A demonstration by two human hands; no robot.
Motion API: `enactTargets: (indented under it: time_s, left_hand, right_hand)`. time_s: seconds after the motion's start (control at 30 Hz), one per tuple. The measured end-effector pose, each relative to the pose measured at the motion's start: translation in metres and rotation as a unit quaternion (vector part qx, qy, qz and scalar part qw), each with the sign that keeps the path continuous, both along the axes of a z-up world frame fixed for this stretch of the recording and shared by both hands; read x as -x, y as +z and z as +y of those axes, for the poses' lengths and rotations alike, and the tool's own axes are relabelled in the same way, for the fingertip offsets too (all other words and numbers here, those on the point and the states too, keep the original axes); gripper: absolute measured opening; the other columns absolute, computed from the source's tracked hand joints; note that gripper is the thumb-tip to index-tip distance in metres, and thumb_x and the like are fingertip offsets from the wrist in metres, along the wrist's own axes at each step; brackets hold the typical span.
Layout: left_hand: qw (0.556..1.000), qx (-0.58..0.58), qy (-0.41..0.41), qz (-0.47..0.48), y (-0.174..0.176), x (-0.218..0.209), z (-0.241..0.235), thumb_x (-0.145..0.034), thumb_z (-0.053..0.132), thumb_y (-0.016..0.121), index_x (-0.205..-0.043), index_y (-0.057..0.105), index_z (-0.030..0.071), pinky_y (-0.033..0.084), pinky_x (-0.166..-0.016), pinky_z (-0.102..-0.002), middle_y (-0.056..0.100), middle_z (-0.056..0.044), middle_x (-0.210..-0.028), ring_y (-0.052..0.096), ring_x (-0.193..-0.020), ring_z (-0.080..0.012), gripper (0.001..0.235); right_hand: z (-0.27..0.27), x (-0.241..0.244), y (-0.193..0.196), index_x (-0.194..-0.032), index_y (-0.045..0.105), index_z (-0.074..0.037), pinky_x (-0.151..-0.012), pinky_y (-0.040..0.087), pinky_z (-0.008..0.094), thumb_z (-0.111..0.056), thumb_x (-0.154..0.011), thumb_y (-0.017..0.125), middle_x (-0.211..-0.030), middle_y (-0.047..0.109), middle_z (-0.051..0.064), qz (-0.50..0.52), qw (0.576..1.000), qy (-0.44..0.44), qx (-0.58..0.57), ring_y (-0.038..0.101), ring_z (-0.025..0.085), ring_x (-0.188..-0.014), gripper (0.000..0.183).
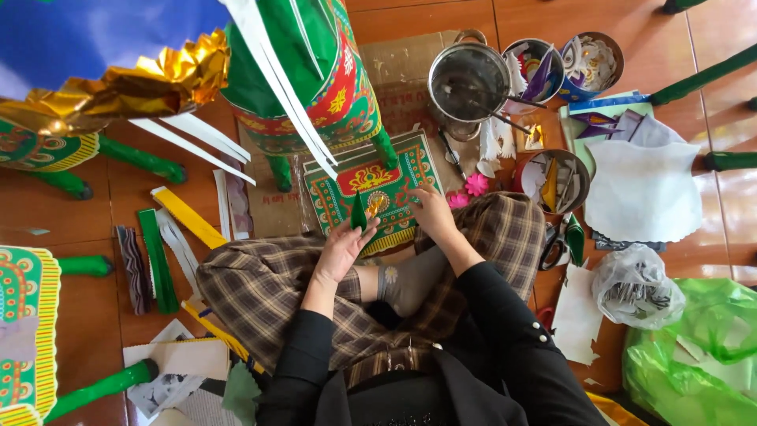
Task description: The person sits on the floor and decorates a green papier-mâché figure by applying white paper to the face, painting details with a brush, and attaching green and pink paper decorations to the head and base.
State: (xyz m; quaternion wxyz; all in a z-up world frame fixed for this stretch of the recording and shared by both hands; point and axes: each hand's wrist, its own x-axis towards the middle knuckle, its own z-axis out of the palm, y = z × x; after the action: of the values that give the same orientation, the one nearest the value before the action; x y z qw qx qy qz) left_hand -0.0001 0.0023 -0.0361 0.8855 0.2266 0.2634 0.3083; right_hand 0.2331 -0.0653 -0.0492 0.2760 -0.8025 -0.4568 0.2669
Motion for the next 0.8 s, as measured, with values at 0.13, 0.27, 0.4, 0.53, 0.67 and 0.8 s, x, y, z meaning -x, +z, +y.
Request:
enactTargets:
  time_s: [0.13, 0.27, 0.4, 0.53, 0.67, 0.8]
  left_hand:
    - [1.000, -0.007, -0.002, 0.013, 0.023, -0.004, -0.002, -0.091, -0.007, 0.058, -0.120, 0.067, 0.002, 0.047, -0.108, -0.052, 0.062, -0.024, -0.130, 0.054, -0.124, -0.0453, 0.031]
    - [0.999, -0.002, -0.028, 0.041, 0.035, -0.009, -0.006, -0.089, -0.007, 0.063, -0.119, 0.067, 0.001, 0.048, -0.106, -0.049, 0.066, -0.021, -0.123, 0.059, -0.119, -0.0388, 0.031]
    - [0.991, -0.047, -0.045, 0.116, 0.013, -0.007, -0.006, -0.091, -0.001, 0.067, -0.119, 0.066, -0.003, 0.053, -0.099, -0.049, 0.069, -0.022, -0.114, 0.064, -0.111, -0.0384, 0.029]
    - [0.973, -0.099, -0.064, 0.197, 0.024, -0.007, -0.002, -0.094, 0.004, 0.067, -0.125, 0.064, 0.000, 0.060, -0.086, -0.045, 0.071, -0.020, -0.107, 0.071, -0.096, -0.0305, 0.032]
    - [0.947, -0.162, -0.087, 0.262, 0.026, -0.011, -0.002, -0.092, 0.004, 0.070, -0.131, 0.061, 0.003, 0.064, -0.068, -0.038, 0.070, -0.023, -0.101, 0.072, -0.085, -0.0288, 0.040]
    - [0.930, -0.201, -0.100, 0.292, 0.031, -0.012, -0.003, -0.089, 0.002, 0.072, -0.125, 0.065, 0.000, 0.064, -0.061, -0.036, 0.071, -0.025, -0.094, 0.072, -0.079, -0.0243, 0.037]
  right_hand:
    - [0.003, 0.012, 0.030, -0.108, 0.074, -0.006, -0.071, 0.060, 0.036, -0.014, -0.091, 0.069, -0.107, 0.066, 0.014, 0.052, 0.998, -0.015, -0.041, 0.071, 0.032, -0.086, 0.019]
    - [0.002, 0.035, 0.057, -0.103, 0.073, -0.002, -0.056, 0.050, 0.025, -0.024, -0.090, 0.073, -0.081, 0.071, 0.012, 0.376, 0.925, -0.051, -0.014, 0.064, 0.015, -0.063, 0.026]
    - [0.008, 0.034, 0.026, -0.094, 0.072, -0.001, -0.052, 0.051, 0.019, -0.007, -0.086, 0.071, -0.077, 0.070, 0.010, 0.377, 0.919, -0.091, -0.072, 0.065, 0.011, -0.065, 0.009]
    - [0.006, 0.036, 0.036, -0.094, 0.072, -0.002, -0.053, 0.054, 0.020, -0.006, -0.084, 0.075, -0.074, 0.069, 0.008, 0.351, 0.928, -0.055, -0.110, 0.066, 0.010, -0.065, 0.011]
    - [0.007, 0.047, 0.022, -0.092, 0.073, -0.006, -0.064, 0.054, 0.030, -0.005, -0.081, 0.078, -0.080, 0.066, 0.010, 0.210, 0.960, 0.076, -0.170, 0.065, 0.020, -0.071, 0.012]
    - [0.008, 0.052, 0.013, -0.089, 0.071, -0.008, -0.063, 0.053, 0.033, -0.011, -0.079, 0.079, -0.079, 0.055, 0.006, 0.108, 0.979, 0.064, -0.163, 0.064, 0.025, -0.072, 0.014]
